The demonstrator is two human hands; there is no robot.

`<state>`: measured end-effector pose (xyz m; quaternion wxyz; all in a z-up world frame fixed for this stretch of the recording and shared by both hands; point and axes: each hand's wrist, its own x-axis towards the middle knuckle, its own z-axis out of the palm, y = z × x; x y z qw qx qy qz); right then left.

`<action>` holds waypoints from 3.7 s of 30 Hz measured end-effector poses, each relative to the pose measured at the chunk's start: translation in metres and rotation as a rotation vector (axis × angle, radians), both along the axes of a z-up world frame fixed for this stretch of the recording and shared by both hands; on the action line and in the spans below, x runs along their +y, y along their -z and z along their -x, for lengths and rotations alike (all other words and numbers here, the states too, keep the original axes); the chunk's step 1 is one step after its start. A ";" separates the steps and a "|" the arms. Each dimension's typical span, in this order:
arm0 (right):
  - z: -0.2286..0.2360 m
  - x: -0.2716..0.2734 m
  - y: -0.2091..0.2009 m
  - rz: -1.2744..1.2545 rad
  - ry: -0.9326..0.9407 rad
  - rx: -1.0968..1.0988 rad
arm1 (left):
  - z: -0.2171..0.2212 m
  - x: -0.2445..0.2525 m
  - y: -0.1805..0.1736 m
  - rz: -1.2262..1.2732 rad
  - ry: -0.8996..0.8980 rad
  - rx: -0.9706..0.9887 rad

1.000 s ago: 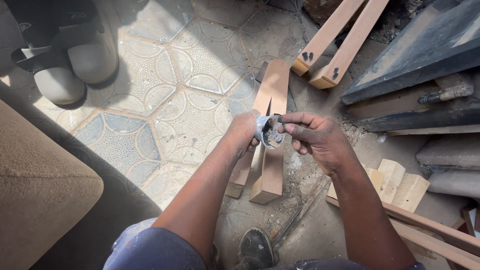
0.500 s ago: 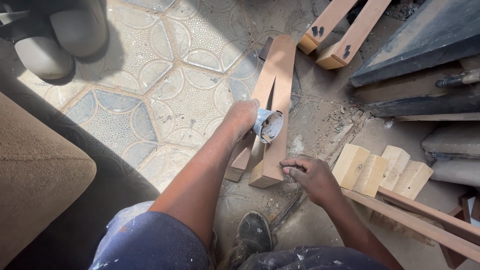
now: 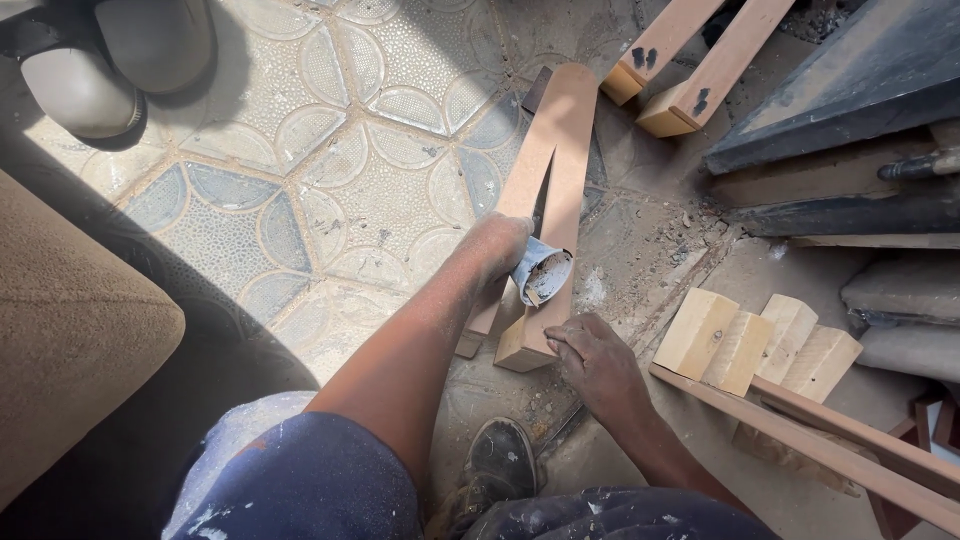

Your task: The person paints the edges of wooden furniture parts with black paint using a small brush. They dip the brush into a container, apply the paint to the wood, and occasionally move the pieces to access different areas.

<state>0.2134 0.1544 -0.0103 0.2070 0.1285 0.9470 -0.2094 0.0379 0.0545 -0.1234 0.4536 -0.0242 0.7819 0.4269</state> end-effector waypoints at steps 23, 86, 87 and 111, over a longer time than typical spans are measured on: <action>-0.030 0.030 0.033 0.056 -0.341 0.312 | -0.002 -0.034 -0.063 -0.006 0.013 -0.043; 0.006 0.017 0.005 0.285 0.200 0.090 | 0.016 -0.047 -0.026 -0.066 -0.235 -0.059; 0.008 0.022 0.008 0.367 0.355 0.073 | 0.018 -0.049 -0.027 -0.073 -0.241 -0.051; 0.067 -0.050 0.013 0.166 -0.212 -0.184 | 0.036 -0.092 -0.027 -0.060 -0.219 0.096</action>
